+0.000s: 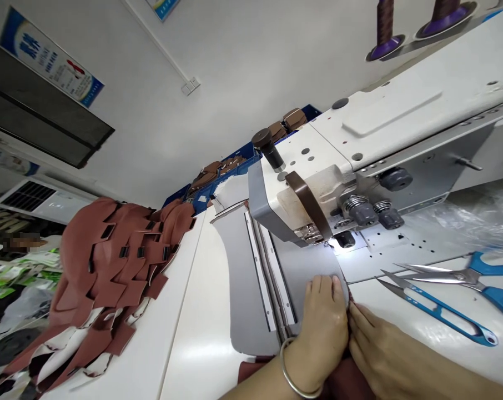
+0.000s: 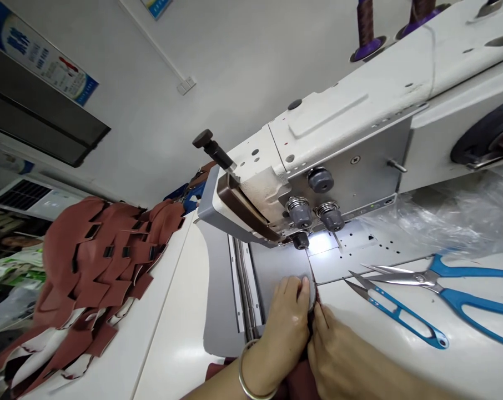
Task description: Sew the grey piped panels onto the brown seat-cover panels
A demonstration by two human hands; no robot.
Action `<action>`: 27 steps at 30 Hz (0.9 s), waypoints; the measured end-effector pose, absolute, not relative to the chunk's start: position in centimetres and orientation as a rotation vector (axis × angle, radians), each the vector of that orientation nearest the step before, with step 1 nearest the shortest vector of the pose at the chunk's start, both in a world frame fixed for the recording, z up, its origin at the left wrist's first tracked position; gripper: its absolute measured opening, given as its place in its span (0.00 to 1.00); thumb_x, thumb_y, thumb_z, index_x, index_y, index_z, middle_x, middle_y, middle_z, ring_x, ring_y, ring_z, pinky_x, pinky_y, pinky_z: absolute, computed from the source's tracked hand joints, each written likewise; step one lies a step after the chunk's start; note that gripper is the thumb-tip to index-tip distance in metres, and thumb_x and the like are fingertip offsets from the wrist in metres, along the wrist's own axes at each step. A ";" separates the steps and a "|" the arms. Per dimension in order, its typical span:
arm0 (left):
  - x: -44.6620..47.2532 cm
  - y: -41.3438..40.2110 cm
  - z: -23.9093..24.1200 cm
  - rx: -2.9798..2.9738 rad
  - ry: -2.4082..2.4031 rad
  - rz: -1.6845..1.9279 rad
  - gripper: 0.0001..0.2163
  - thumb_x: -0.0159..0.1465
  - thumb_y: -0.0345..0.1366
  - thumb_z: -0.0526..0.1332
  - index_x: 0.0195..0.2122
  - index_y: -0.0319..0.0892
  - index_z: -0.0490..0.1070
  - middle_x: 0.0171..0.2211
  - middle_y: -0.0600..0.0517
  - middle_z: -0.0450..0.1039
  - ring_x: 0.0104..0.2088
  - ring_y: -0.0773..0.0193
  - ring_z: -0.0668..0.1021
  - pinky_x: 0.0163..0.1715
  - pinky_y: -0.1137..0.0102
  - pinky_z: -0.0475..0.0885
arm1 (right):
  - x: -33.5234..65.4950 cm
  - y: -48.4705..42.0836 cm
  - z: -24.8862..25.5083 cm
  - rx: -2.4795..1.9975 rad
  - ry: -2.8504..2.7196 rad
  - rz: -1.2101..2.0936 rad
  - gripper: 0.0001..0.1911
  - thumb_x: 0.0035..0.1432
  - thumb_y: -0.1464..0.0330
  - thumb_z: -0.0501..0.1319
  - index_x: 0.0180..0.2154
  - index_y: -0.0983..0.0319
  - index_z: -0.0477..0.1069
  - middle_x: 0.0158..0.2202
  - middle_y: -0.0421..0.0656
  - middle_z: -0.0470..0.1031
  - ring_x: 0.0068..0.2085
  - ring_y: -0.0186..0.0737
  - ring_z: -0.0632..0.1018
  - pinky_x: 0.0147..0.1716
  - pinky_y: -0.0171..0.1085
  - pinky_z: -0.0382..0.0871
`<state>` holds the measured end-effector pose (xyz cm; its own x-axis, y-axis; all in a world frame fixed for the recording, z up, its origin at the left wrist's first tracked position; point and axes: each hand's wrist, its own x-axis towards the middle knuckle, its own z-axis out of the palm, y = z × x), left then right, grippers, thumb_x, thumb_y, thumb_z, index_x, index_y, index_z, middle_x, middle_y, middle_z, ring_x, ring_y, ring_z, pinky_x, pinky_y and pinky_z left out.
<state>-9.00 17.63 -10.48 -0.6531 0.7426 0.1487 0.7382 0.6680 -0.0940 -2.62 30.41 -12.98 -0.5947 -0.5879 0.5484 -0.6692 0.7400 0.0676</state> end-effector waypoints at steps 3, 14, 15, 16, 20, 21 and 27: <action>-10.0 17.8 -10.6 -1.196 -2.705 0.017 0.17 0.58 0.19 0.54 0.50 0.28 0.61 0.35 0.47 0.64 0.34 0.59 0.66 0.34 0.63 0.70 | -3.5 30.6 -13.3 0.944 -2.366 0.185 0.16 0.47 0.72 0.57 0.36 0.75 0.76 0.39 0.63 0.76 0.44 0.64 0.74 0.51 0.57 0.59; -13.6 18.5 -10.5 -1.196 -2.700 0.076 0.07 0.62 0.23 0.53 0.41 0.36 0.65 0.34 0.49 0.63 0.34 0.60 0.66 0.34 0.63 0.68 | -6.4 31.9 -14.3 0.873 -2.383 0.240 0.17 0.54 0.74 0.55 0.43 0.79 0.72 0.48 0.65 0.72 0.53 0.62 0.70 0.56 0.53 0.59; -14.0 18.6 -10.4 -1.200 -2.699 0.087 0.06 0.62 0.23 0.53 0.38 0.37 0.65 0.34 0.50 0.63 0.34 0.59 0.66 0.33 0.63 0.67 | -6.6 32.0 -14.4 0.841 -2.387 0.242 0.18 0.55 0.75 0.54 0.44 0.80 0.71 0.49 0.65 0.71 0.54 0.62 0.69 0.55 0.52 0.61; -14.3 18.7 -10.3 -1.202 -2.697 0.092 0.04 0.63 0.24 0.53 0.36 0.38 0.64 0.33 0.50 0.63 0.34 0.59 0.66 0.33 0.63 0.67 | -6.7 32.1 -14.4 0.808 -2.389 0.239 0.18 0.55 0.76 0.53 0.45 0.80 0.71 0.50 0.65 0.70 0.54 0.61 0.69 0.53 0.52 0.63; -15.4 19.0 -9.9 -1.199 -2.720 0.114 0.05 0.66 0.27 0.52 0.33 0.40 0.64 0.32 0.50 0.63 0.34 0.60 0.68 0.33 0.64 0.67 | -7.2 32.7 -14.2 0.752 -2.434 0.199 0.16 0.54 0.79 0.51 0.43 0.77 0.72 0.46 0.63 0.73 0.42 0.51 0.72 0.35 0.44 0.70; -15.5 19.0 -9.7 -1.200 -2.730 0.131 0.05 0.66 0.28 0.51 0.34 0.39 0.64 0.32 0.50 0.63 0.34 0.60 0.68 0.34 0.64 0.67 | -7.4 32.9 -14.1 0.758 -2.448 0.186 0.16 0.54 0.80 0.51 0.42 0.76 0.72 0.45 0.62 0.73 0.38 0.48 0.72 0.31 0.43 0.69; -14.5 18.7 -7.4 -1.308 -2.725 0.299 0.07 0.65 0.27 0.52 0.42 0.37 0.65 0.36 0.48 0.65 0.37 0.57 0.69 0.35 0.63 0.67 | -8.1 33.7 -13.6 0.803 -2.450 0.127 0.14 0.54 0.79 0.52 0.39 0.74 0.73 0.40 0.59 0.75 0.30 0.43 0.70 0.24 0.39 0.66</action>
